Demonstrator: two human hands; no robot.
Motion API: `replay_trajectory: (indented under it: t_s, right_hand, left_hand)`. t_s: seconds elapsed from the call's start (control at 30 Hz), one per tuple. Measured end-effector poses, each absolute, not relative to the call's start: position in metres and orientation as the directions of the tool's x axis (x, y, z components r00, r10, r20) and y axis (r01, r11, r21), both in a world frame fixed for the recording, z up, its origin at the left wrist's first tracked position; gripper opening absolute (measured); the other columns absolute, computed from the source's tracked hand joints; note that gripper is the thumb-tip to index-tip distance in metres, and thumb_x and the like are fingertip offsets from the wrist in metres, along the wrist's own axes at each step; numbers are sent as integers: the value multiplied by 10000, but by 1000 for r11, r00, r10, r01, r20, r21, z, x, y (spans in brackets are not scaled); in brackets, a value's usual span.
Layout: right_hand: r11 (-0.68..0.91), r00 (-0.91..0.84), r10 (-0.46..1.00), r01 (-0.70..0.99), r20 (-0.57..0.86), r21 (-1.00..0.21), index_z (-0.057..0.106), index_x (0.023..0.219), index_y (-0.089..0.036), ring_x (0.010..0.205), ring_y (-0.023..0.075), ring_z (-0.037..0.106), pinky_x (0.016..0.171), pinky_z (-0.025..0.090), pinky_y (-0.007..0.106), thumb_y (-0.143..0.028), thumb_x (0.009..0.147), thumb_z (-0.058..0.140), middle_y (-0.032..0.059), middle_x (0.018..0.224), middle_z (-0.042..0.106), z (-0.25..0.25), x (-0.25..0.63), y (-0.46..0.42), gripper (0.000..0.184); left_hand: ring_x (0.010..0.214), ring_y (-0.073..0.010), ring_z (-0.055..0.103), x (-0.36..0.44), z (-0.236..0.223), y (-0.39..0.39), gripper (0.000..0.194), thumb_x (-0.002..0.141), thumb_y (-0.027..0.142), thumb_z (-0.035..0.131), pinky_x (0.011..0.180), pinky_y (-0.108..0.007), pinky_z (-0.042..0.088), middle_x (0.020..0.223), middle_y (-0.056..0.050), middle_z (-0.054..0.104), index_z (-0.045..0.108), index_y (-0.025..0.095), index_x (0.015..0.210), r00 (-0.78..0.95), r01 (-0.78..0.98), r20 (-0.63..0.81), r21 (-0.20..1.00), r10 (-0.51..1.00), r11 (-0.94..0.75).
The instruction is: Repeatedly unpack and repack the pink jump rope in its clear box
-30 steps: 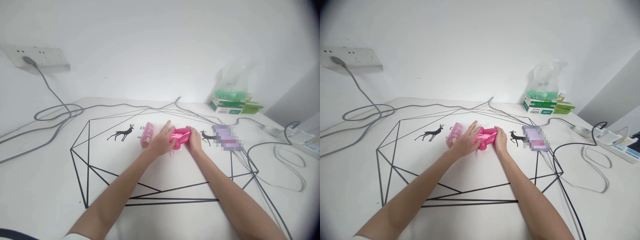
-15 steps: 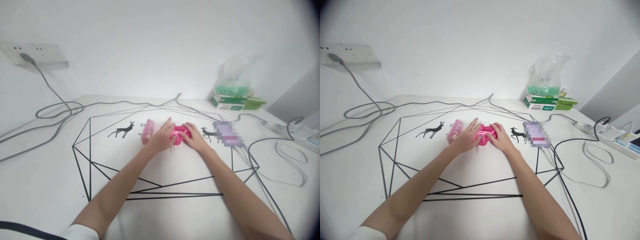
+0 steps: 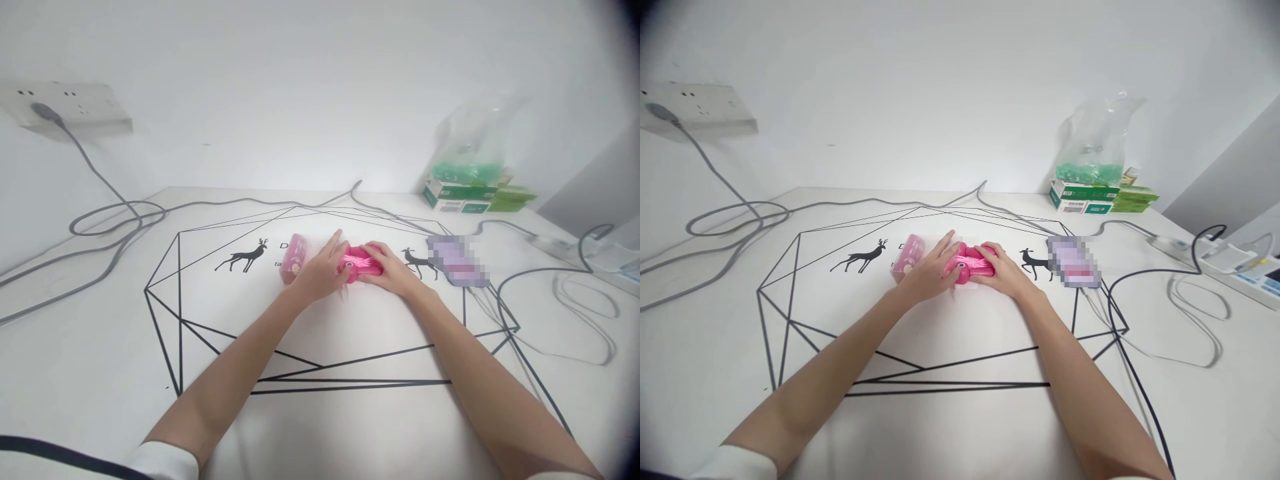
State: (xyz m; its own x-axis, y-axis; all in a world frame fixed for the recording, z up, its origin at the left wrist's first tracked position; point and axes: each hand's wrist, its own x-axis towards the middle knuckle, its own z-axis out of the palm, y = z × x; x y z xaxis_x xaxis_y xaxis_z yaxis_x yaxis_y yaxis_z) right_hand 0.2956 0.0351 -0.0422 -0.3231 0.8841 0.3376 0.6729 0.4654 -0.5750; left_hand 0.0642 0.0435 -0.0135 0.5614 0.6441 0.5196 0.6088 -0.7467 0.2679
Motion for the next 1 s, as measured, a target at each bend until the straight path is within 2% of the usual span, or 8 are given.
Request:
replay_trajectory:
  t_s: [0.2,0.33,0.4,0.5,0.6,0.67,0.8,1.0]
  right_hand:
    - [472,-305,879,664,367,-580,460,1465,-333,1320,323,495,1113,419,472,-601,832,644,102,1481,399,-48,284,39,711]
    - [486,-278,872,586,402,-649,430,1487,-325,1415,293,393,1179,329,479,-585,918,525,93,1537,371,-51,279,39,633]
    - [449,-205,889,561,409,-695,424,1492,-311,1450,271,344,1209,268,481,-589,960,433,89,1547,378,-51,277,39,601]
    - [379,-117,916,568,384,-730,413,1500,-289,1472,253,306,1229,214,481,-605,978,360,89,1577,345,-53,272,41,613]
    - [318,-44,932,575,359,-754,424,1494,-278,1474,251,301,1236,198,479,-616,975,343,81,1600,309,-56,264,43,625]
    - [282,33,934,544,355,-790,453,1476,-250,1466,249,317,1236,206,466,-622,969,340,92,1584,338,-58,259,45,639]
    - [190,220,930,402,295,-896,557,1384,-198,1416,252,400,1223,234,463,-620,949,384,124,1494,479,-53,247,48,629]
    - [117,351,927,59,130,-991,689,1211,-209,1320,237,526,1186,306,418,-633,938,421,81,1371,623,-43,228,47,571]
  left_hand:
    - [1030,-251,688,64,-14,42,443,961,279,450,770,-359,605,1587,-178,311,480,144,1382,543,654,514,237,664,-718]
    - [1009,-235,693,63,-13,41,453,961,284,460,774,-346,601,1593,-176,303,482,141,1391,550,659,498,234,671,-714]
    - [1051,-250,682,63,-13,41,449,956,268,462,789,-356,602,1586,-180,317,488,142,1386,544,658,506,239,669,-715]
    - [1218,-297,603,64,-14,41,447,943,239,470,910,-414,577,1572,-187,341,491,138,1378,535,639,544,239,646,-731]
    - [1324,-313,519,65,-15,41,449,941,230,466,976,-440,551,1565,-184,352,484,140,1381,530,626,560,248,637,-739]
    - [1355,-313,487,65,-15,41,467,940,226,463,973,-435,556,1567,-179,351,465,142,1399,526,626,555,260,644,-735]
    - [1385,-303,452,65,-14,40,518,934,210,466,1031,-444,523,1567,-176,354,408,125,1442,518,626,547,281,658,-727]
    - [1418,-304,408,64,-13,41,539,930,214,472,1097,-467,467,1576,-174,341,388,121,1454,526,612,533,305,663,-730]
